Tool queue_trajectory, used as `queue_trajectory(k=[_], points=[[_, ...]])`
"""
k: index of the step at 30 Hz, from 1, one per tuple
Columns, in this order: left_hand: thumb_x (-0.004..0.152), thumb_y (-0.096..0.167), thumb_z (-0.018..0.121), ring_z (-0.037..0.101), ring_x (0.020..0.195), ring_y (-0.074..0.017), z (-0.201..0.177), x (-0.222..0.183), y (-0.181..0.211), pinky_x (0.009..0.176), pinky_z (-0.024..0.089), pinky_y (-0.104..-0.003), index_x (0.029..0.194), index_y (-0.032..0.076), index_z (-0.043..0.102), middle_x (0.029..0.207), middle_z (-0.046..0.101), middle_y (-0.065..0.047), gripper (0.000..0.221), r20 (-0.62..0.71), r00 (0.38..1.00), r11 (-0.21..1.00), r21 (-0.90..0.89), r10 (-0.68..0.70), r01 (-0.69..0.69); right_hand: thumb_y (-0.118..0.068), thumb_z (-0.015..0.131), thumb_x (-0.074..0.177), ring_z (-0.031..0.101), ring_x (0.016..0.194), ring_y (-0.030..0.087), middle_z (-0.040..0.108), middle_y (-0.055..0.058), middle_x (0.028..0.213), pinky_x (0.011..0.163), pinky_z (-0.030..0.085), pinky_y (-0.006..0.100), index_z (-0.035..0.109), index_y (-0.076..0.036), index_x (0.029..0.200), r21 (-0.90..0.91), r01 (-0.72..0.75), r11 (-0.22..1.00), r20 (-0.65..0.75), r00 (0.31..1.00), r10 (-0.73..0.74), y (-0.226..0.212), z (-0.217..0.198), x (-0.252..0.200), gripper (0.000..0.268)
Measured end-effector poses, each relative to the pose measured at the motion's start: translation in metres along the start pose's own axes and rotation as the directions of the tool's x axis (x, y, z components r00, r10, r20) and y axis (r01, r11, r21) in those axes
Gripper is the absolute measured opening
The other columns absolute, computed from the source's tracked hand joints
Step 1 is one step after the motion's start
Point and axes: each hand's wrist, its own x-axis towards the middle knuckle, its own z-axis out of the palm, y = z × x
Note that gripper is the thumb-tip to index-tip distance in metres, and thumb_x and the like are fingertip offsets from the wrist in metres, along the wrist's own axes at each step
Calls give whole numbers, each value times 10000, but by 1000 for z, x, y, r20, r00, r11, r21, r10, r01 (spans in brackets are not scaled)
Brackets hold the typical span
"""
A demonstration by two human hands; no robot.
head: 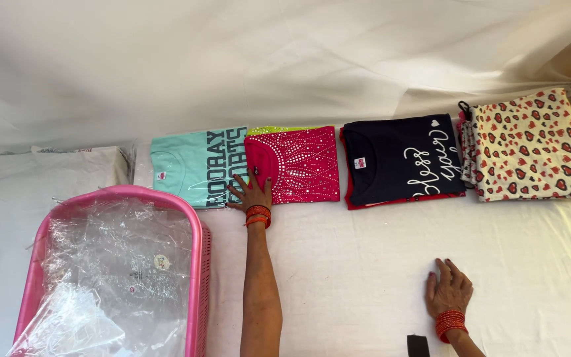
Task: The person folds several t-shirts on a white table and places them into clear plastic bags. They handle a light blue shirt, a pink shirt, and a lime green shirt, folding each one neatly before inserting it into a bag and arranging the packaged items in a row.
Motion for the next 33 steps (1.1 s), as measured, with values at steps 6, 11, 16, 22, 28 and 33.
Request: queue_trajectory(k=[6, 11, 16, 22, 28, 33], points=[[1039, 520, 430, 87, 1568, -422, 20, -58, -4, 1183, 105, -732, 1632, 188, 242, 1712, 112, -177, 705, -333, 934, 962, -182, 134, -203, -413, 419, 1019, 360, 1395, 250, 422, 40, 1569, 1192, 286, 444, 494, -208, 1503, 27, -1, 1000, 61, 998, -1, -8, -21, 0, 530], [1010, 510, 487, 79, 1553, -403, 122, -237, -16, 1187, 85, -688, 1601, 139, 234, 1686, 107, -199, 742, -190, 891, 910, 41, 412, -412, -412, 409, 1012, 345, 1398, 257, 383, 45, 1581, 1149, 299, 440, 460, -215, 1508, 74, -8, 997, 101, 995, 1, -10, -31, 2, 536], [1008, 474, 507, 81, 1545, -371, 144, -425, -85, 1214, 49, -623, 1608, 169, 220, 1683, 106, -152, 732, 113, 833, 815, 172, 542, -554, -417, 385, 1025, 315, 1406, 275, 368, 82, 1583, 1127, 294, 433, 402, -192, 1539, 29, 94, 995, 84, 992, -96, 0, -31, -1, 561], [993, 402, 478, 159, 1557, -349, 90, -529, -245, 1254, 153, -571, 1580, 129, 284, 1684, 144, -193, 676, -278, 952, 962, 268, 128, -51, -519, 339, 1031, 288, 1382, 289, 238, 107, 1675, 1065, 314, 427, 233, -134, 1633, -41, 253, 967, 293, 928, -230, 18, -50, -10, 722], [1002, 106, 604, 480, 1445, -369, -62, -508, -262, 1216, 392, -507, 1470, 24, 506, 1566, 472, -176, 485, -775, 605, 983, 142, 183, -115, -499, 315, 1033, 188, 1553, 268, 246, 86, 1684, 1239, 171, 446, 257, -232, 1623, -36, 554, 832, 53, 832, -552, 71, -48, -61, 649], [1056, 173, 637, 475, 1440, -441, -125, -390, -306, 1183, 406, -550, 1643, 55, 347, 1618, 427, -255, 665, -722, 680, 991, 86, 132, -101, -492, 304, 1032, 145, 1562, 236, 222, 29, 1680, 1256, 85, 428, 243, -289, 1611, -133, 446, 885, 146, 892, -428, 99, -59, -137, 617]])
